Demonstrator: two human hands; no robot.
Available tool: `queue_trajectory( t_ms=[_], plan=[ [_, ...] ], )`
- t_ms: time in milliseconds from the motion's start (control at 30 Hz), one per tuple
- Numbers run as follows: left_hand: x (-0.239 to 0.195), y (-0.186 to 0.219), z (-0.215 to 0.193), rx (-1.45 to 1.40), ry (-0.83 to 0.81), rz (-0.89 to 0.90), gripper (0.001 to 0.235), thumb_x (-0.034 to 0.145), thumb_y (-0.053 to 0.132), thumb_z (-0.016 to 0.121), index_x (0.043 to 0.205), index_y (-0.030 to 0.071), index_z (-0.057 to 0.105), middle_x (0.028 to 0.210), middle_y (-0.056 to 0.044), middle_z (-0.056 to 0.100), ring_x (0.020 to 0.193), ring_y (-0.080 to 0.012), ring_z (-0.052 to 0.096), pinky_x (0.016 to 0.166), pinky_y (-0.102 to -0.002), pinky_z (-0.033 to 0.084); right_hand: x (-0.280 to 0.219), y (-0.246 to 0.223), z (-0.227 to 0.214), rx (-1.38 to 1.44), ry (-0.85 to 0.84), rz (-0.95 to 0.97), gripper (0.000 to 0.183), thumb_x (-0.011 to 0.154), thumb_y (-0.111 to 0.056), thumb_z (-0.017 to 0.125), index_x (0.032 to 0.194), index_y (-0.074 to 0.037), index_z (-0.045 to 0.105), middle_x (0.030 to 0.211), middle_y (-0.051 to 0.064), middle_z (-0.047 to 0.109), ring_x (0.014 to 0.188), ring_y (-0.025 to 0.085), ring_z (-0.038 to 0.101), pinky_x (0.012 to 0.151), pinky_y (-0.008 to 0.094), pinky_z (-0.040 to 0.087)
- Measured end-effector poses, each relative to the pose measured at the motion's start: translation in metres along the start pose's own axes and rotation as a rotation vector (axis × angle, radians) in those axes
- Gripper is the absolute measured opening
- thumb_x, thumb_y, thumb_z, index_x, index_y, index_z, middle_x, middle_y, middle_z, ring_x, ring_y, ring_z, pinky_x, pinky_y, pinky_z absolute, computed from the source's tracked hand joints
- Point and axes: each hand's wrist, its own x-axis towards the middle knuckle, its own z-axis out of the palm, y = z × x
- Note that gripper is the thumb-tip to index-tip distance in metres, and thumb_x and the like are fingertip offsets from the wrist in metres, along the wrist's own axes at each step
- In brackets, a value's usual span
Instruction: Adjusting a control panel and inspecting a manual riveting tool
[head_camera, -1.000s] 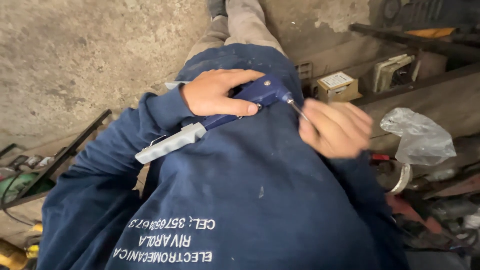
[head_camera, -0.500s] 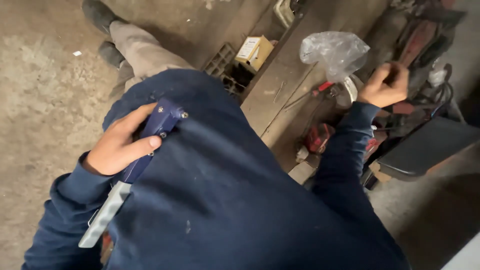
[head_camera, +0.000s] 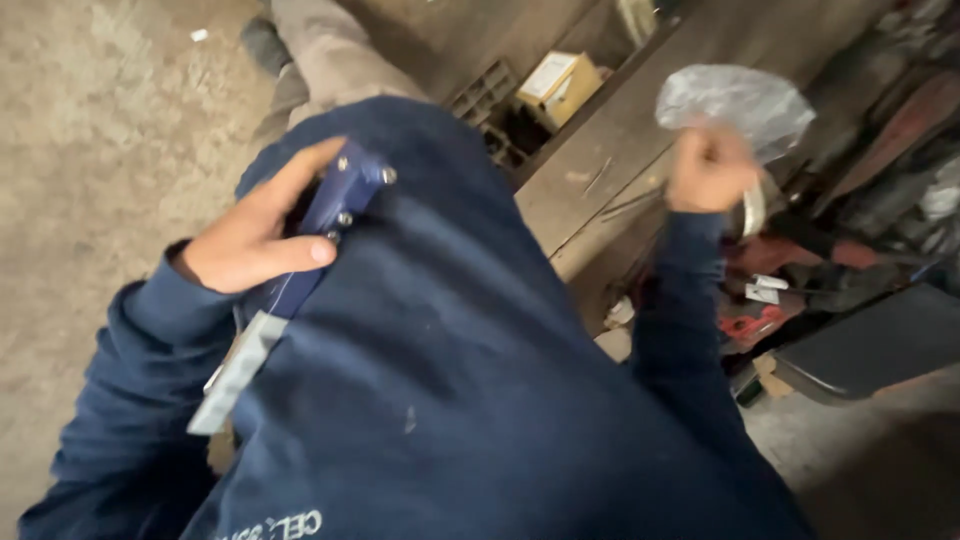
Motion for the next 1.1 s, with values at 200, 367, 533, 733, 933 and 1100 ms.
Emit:
queue_trajectory(
  t_ms=[200,367,533,733,933,1100],
  plan=[
    [-0.014,0.007,-0.003,0.037,0.079,0.105,0.121,0.069,0.036,0.082,0.161,-0.002,0.012,0.17,-0.025,0.015,0.159,-0.036,0.019,0.127,-0.043,0.018,-0.057,-0.003,0.042,-0.555,-1.098,0.159,0.071,0.1,-0.07,0.053,0.082,-0.005,0.073,0.082,0.022,0.073,0.074,0.051,0.064,0.065,0.056,0.051],
    [-0.022,-0.001,-0.011,-0.015,0.164,0.236,0.108,0.085,0.035,0.08,0.164,0.01,0.01,0.17,-0.021,0.029,0.155,-0.0363,0.04,0.126,-0.042,0.033,-0.07,0.057,0.019,-0.534,-1.139,0.432,0.088,0.101,-0.076,0.063,0.079,0.008,0.071,0.075,0.026,0.068,0.069,0.047,0.058,0.072,0.052,0.05],
    [-0.017,-0.017,-0.005,0.074,0.323,0.191,0.104,0.085,0.034,0.081,0.163,0.008,0.016,0.168,-0.021,0.033,0.154,-0.0351,0.043,0.124,-0.04,0.036,-0.084,0.054,0.027,0.08,-0.953,0.632,0.035,0.105,-0.024,0.075,0.092,0.006,0.063,0.074,0.011,0.059,0.056,0.021,0.061,0.057,0.031,0.049],
    [-0.019,-0.024,-0.01,0.229,0.415,0.161,0.106,0.08,0.041,0.084,0.161,0.01,0.021,0.16,-0.022,0.046,0.143,-0.038,0.055,0.115,-0.043,0.045,-0.085,0.052,0.029,-0.233,-0.892,0.369,0.043,0.097,-0.038,0.076,0.089,0.004,0.069,0.077,0.015,0.069,0.063,0.032,0.066,0.065,0.039,0.053],
    [-0.024,-0.03,-0.012,0.109,0.406,0.205,0.103,0.083,0.032,0.083,0.161,0.011,0.02,0.15,-0.021,0.055,0.13,-0.0344,0.063,0.11,-0.04,0.049,-0.086,0.051,0.024,0.095,-0.985,0.862,0.034,0.1,-0.029,0.076,0.088,-0.001,0.06,0.075,0.009,0.067,0.061,0.018,0.068,0.05,0.026,0.048],
    [-0.027,-0.034,-0.015,0.121,0.418,0.225,0.104,0.083,0.033,0.085,0.161,0.01,0.019,0.154,-0.024,0.052,0.136,-0.0377,0.061,0.113,-0.043,0.048,-0.076,0.02,0.047,0.263,-0.862,0.785,0.017,0.097,-0.011,0.071,0.098,0.003,0.062,0.082,0.01,0.066,0.058,0.015,0.06,0.056,0.024,0.049]
  ],
)
